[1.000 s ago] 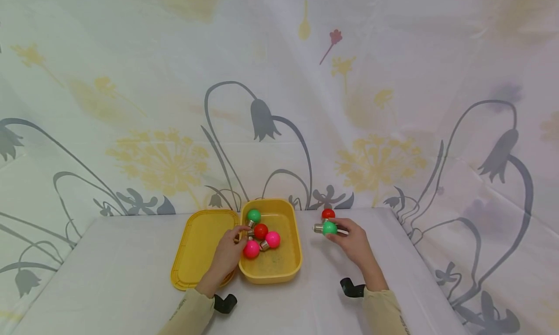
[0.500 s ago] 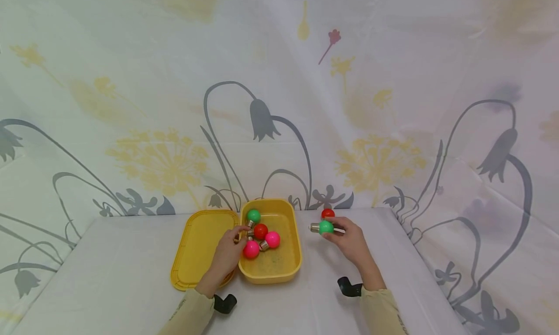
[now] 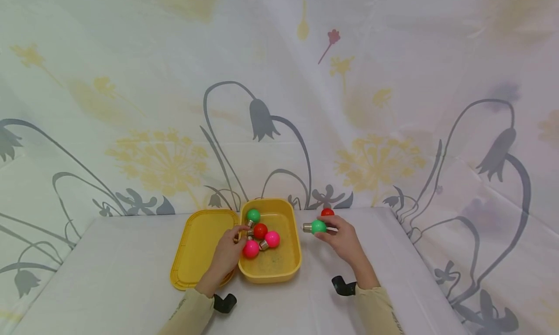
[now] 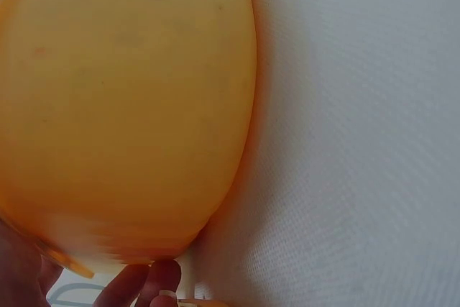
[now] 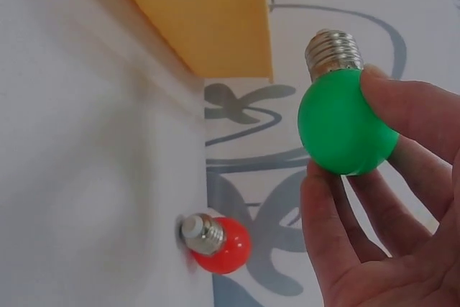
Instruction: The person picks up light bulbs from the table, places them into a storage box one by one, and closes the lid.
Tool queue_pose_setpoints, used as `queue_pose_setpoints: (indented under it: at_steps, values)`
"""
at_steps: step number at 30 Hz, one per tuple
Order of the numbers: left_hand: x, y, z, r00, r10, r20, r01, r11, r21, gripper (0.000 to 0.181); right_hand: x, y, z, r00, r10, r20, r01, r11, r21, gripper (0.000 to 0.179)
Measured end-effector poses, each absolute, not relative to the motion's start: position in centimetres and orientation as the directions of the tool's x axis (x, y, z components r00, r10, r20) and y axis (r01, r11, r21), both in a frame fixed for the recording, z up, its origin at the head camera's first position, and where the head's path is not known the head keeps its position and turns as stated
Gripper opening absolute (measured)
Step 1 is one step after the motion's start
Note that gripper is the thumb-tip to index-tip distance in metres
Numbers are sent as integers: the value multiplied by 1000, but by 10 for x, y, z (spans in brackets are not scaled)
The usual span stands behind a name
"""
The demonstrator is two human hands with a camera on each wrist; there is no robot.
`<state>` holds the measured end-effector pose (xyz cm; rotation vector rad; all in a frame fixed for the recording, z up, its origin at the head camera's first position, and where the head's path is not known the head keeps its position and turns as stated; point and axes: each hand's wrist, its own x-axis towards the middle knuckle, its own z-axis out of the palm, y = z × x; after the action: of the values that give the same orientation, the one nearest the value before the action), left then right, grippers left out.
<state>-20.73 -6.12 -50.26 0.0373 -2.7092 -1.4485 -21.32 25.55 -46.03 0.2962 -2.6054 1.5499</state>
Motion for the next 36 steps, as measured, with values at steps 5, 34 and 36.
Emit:
queue_pose_setpoints:
  at_steps: [5,34,36]
  values:
    - [-206,-62,-501,-997,-51,54,17,555,832,26,-216,250,-457,-975,-130,183,-222,462,-858,45]
    - [-206,-62,-499,-998,-50,49,14,546,837,26,-224,220,-450,-946,-266,186,-287,418,-862,41]
    - [-206,-62,-500,-997,-48,53,18,547,837,26,-225,219,-451,-942,-279,185,-291,412,-863,42]
